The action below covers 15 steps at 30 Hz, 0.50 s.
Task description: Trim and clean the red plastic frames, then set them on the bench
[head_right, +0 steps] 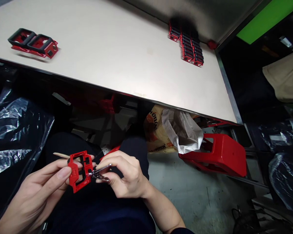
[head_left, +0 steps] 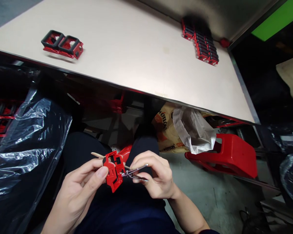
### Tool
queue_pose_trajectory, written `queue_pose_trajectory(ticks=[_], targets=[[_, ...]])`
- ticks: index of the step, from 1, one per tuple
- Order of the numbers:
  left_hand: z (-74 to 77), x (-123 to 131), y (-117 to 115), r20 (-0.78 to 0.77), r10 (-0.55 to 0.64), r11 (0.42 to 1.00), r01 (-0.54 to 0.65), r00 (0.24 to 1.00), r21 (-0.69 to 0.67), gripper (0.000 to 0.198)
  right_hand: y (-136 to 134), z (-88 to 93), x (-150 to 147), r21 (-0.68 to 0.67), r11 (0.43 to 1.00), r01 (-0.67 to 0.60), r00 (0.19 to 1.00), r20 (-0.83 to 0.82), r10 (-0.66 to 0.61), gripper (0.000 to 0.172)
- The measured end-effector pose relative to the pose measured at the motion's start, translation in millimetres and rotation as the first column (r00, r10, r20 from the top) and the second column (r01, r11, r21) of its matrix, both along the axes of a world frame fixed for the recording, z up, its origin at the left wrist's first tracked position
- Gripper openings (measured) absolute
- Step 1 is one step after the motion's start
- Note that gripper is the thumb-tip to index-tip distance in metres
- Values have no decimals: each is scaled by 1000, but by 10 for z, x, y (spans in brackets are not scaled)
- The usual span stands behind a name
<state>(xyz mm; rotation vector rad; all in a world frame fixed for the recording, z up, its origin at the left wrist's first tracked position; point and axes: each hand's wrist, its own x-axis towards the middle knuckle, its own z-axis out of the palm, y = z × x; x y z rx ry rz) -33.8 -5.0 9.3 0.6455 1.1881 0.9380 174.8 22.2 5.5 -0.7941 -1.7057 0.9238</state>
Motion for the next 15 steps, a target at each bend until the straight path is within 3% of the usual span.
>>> queue_pose_trajectory(ticks=[4,9,15], targets=[[-13,-24,-12,-10,-26,999,27,1000,22,17,18,62,17,118,986,-114,983,154,95,20],[33,-1,-12,-53,-32,999,33,998,11,17,48,120,37,158,972,-175,952,279,126,27],[166,143,5,-119,100,992,-107,988,-62,29,52,167,60,156,967,-201,936,321,143,26]])
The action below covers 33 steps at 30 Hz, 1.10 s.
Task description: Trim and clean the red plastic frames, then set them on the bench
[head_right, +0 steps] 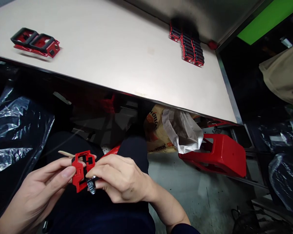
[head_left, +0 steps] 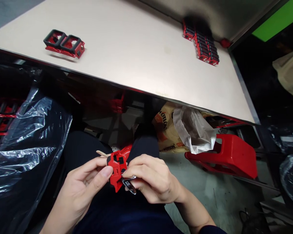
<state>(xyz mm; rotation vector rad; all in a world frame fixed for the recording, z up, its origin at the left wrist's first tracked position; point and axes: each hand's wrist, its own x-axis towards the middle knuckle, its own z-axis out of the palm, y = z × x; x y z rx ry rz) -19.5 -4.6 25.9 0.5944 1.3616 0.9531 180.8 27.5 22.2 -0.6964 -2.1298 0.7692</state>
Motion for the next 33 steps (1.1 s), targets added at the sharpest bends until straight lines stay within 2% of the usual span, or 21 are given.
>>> queue_pose_trajectory(ticks=[2,7,10,14,18,22,26,33], targets=[[-11,-13,-2,5,-19,1000,19,1000,3,29,-1,14,8,1,1000,-8,1000,11,8,25],[-70,-109,31,18,-164,983,163,986,81,14,-7,15,18,-29,1000,13,1000,-9,-13,23],[4,-77,118,12,-194,971,190,981,147,12,-24,-12,16,-63,996,56,995,-76,-60,18],[130,11,286,-24,-303,923,300,953,240,4,-70,-66,28,-103,987,121,982,-134,-135,13],[154,50,406,39,-401,890,379,915,255,8,-131,-145,56,-119,971,206,960,-167,-224,8],[181,77,500,146,-460,871,413,876,266,13,-180,-214,63,-144,949,280,932,-198,-305,11],[236,74,572,84,-504,842,468,860,268,21,-209,-230,48,-119,942,315,923,-194,-333,14],[256,73,546,-16,-507,821,489,862,295,18,-238,-245,56,-73,932,356,913,-185,-363,14]])
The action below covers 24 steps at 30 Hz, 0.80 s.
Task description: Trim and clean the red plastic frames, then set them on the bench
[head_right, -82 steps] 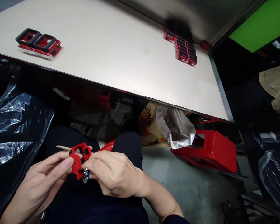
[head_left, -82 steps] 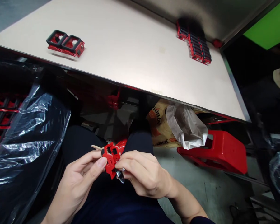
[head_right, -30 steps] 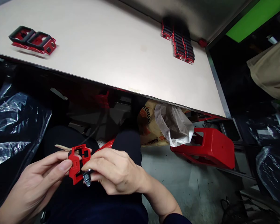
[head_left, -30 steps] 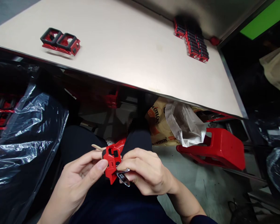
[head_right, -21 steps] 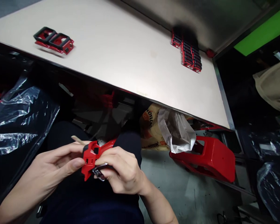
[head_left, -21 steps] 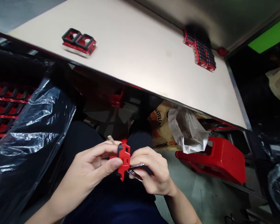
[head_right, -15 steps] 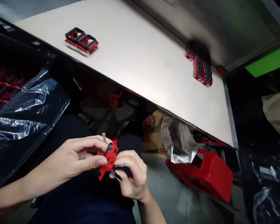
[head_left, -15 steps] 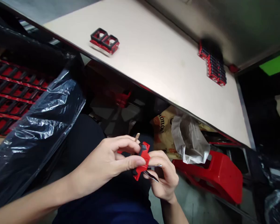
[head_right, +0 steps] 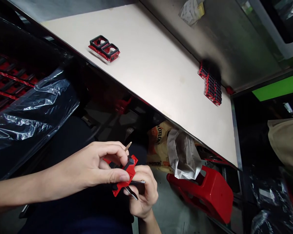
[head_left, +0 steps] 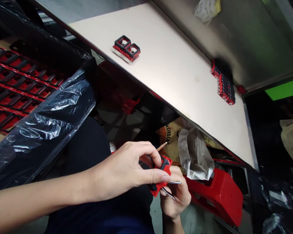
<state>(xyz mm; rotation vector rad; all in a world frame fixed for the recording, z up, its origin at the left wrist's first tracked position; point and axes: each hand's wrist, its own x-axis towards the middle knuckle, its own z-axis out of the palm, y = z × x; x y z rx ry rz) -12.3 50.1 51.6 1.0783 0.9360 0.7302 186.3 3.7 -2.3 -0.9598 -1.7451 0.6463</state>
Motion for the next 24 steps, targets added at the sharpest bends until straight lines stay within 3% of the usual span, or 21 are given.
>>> queue_pose_trajectory(ticks=[24], targets=[[27,19,-51,75,-18,999,21,997,-33,19,13,113,-43,60,998,14,1000,7,-14,14]])
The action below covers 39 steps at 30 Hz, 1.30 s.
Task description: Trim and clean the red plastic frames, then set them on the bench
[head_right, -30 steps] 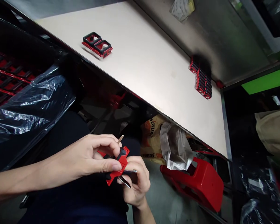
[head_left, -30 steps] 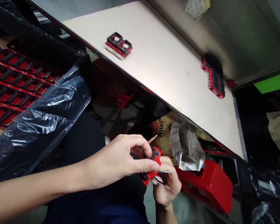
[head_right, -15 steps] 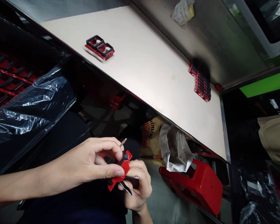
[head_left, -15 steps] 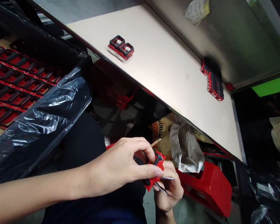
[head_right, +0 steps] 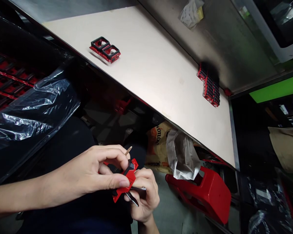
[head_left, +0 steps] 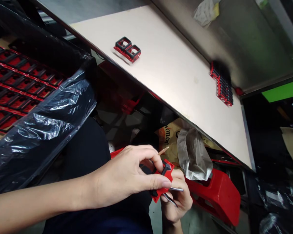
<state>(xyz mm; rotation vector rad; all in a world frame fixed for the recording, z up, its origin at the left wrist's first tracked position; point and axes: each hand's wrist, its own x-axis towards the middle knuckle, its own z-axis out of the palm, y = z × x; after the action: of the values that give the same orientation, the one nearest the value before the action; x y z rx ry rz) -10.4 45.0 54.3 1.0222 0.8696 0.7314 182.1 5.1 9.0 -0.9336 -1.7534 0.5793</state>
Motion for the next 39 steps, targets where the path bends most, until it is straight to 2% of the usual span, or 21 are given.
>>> queue_pose_trajectory(ticks=[6,13,26,39], targets=[[-2,0,-3,15,5,1000,-5,1000,-2,19,-25,-19,18,8,1000,26,999,-19,-26,13],[-13,-23,-41,53,8,999,-6,999,-35,18,-41,-13,32,10,1000,-17,1000,9,17,11],[2,-12,-14,21,16,1000,-16,1000,-3,15,-47,-19,39,69,998,4,998,58,-8,11],[-22,-3,-30,20,18,1000,-18,1000,5,15,-49,-10,58,46,999,-28,998,49,25,11]])
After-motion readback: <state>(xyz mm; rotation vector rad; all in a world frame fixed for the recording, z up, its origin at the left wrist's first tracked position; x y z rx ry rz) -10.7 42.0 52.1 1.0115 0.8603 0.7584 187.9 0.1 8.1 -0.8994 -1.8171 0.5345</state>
